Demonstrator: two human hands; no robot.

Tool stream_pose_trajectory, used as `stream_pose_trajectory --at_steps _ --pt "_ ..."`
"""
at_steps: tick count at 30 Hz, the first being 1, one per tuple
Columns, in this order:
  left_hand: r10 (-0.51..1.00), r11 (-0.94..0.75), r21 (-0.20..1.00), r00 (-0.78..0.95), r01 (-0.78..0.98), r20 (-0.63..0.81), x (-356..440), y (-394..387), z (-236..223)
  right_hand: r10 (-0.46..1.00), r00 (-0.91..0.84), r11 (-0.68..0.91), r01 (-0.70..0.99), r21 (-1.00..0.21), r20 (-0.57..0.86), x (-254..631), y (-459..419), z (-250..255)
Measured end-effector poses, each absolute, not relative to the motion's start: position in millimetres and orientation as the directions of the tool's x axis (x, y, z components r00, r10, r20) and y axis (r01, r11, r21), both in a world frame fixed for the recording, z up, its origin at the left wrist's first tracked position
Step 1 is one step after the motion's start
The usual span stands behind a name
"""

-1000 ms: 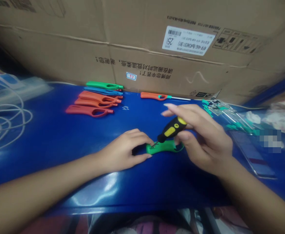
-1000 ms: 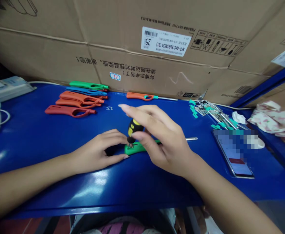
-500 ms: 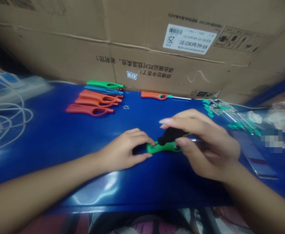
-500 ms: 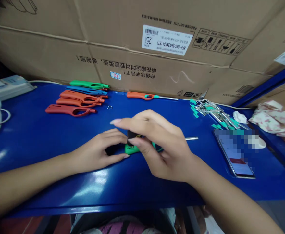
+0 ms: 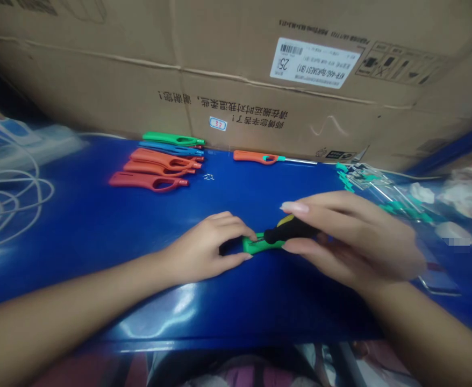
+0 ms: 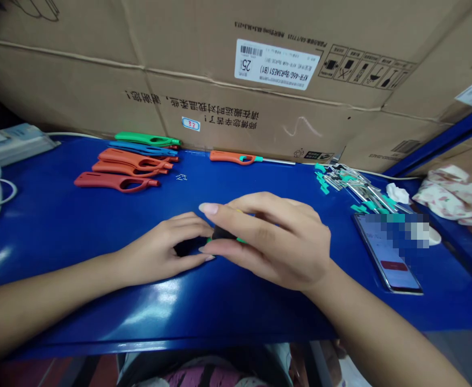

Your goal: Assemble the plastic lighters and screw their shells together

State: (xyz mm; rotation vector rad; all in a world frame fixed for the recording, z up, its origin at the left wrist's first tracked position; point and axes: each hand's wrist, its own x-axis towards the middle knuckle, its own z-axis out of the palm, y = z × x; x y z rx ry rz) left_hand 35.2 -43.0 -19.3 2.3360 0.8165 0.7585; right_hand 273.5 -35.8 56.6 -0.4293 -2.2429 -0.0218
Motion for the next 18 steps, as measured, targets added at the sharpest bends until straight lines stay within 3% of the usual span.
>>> stream_pose_trajectory --at_steps 2,6,12,18 --pt "0.681 -0.667 0.645 0.656 0.373 0.326 35.2 -43.0 -18.9 0.321 -0.600 0.939 0.301 -0.165 0.732 272.3 -36.1 56.2" --pt "0.683 -0.666 0.646 0.652 0.373 0.328 35.6 -42.6 -17.3 0.435 -0.535 0.898 0.204 -0.389 0.724 268.1 -33.2 52.9" --pt "0.688 -0.658 0.650 0.655 0.382 0.312 36.3 -42.5 -16.8 0.364 -0.497 0.920 0.325 -0.220 0.788 270.2 -28.2 53.9" --pt "0.682 -0.668 0.645 0.653 0.373 0.329 36.3 -42.4 -18.4 0.421 -0.549 0.904 0.183 -0.388 0.722 268.0 -31.6 52.8"
